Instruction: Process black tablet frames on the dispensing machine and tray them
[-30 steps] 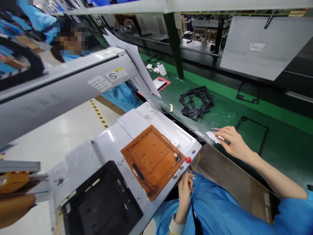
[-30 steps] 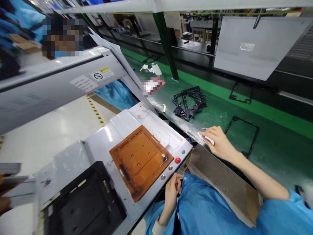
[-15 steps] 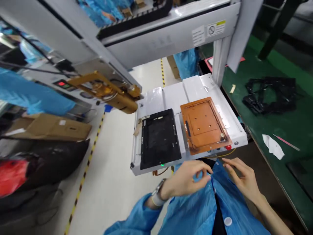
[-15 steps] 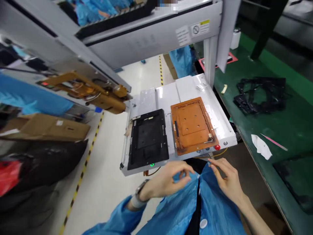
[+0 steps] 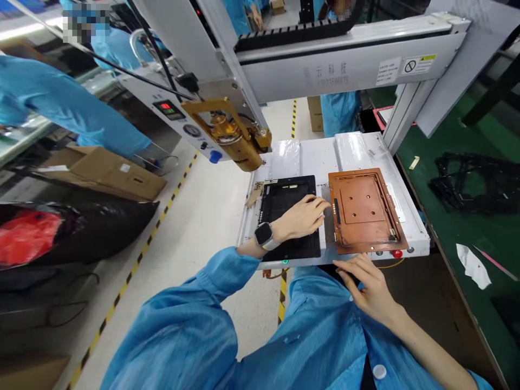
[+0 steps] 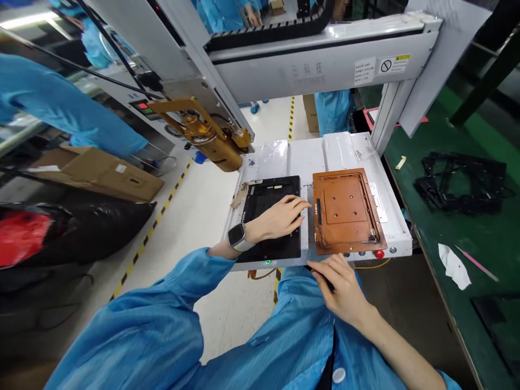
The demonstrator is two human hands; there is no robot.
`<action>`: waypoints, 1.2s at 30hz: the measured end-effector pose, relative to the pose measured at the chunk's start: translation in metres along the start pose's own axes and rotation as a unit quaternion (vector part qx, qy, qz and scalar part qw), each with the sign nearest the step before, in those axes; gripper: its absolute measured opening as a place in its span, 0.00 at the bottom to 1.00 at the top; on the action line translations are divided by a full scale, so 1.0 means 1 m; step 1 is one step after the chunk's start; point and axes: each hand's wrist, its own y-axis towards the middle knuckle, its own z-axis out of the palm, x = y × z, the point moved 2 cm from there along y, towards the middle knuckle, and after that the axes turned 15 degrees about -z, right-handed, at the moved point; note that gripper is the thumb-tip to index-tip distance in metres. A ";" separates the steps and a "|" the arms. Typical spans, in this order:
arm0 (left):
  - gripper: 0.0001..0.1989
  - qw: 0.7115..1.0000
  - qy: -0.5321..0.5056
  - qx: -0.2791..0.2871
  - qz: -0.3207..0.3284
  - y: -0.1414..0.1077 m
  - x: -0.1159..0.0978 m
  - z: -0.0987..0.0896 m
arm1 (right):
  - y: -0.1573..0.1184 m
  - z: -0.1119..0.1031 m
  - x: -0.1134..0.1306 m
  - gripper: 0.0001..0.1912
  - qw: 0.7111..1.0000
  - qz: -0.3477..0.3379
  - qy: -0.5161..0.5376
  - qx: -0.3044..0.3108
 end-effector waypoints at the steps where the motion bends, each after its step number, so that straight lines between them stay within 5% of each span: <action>1: 0.21 1.000 0.011 0.007 0.014 0.002 0.001 0.001 | 0.001 0.001 0.001 0.23 1.000 -0.002 -0.003 0.003; 13: 0.21 0.997 0.003 0.076 0.008 0.030 -0.002 -0.009 | 0.036 0.014 0.008 0.07 0.989 -0.058 -0.134 0.026; 18: 0.19 0.997 -0.074 0.010 0.006 0.024 0.007 -0.048 | 0.044 0.020 -0.008 0.05 0.978 -0.029 -0.203 0.030; 22: 0.20 0.980 -0.190 -0.056 -0.033 0.006 0.025 -0.087 | 0.067 0.059 -0.011 0.14 0.963 -0.070 -0.212 0.153; 24: 0.18 0.968 -0.230 -0.083 -0.054 -0.004 0.030 -0.097 | 0.080 0.085 -0.009 0.20 0.946 -0.087 -0.203 0.237; 27: 0.15 0.955 -0.255 -0.133 -0.076 -0.017 0.033 -0.104 | 0.097 0.111 -0.007 0.17 0.915 -0.082 -0.186 0.348; 32: 0.12 0.930 -0.295 -0.201 -0.087 -0.027 0.035 -0.104 | 0.119 0.114 -0.014 0.11 0.895 -0.030 -0.163 0.414; 36: 0.14 0.919 -0.328 -0.199 -0.092 -0.027 0.036 -0.103 | 0.133 0.106 -0.017 0.12 0.885 -0.048 -0.133 0.443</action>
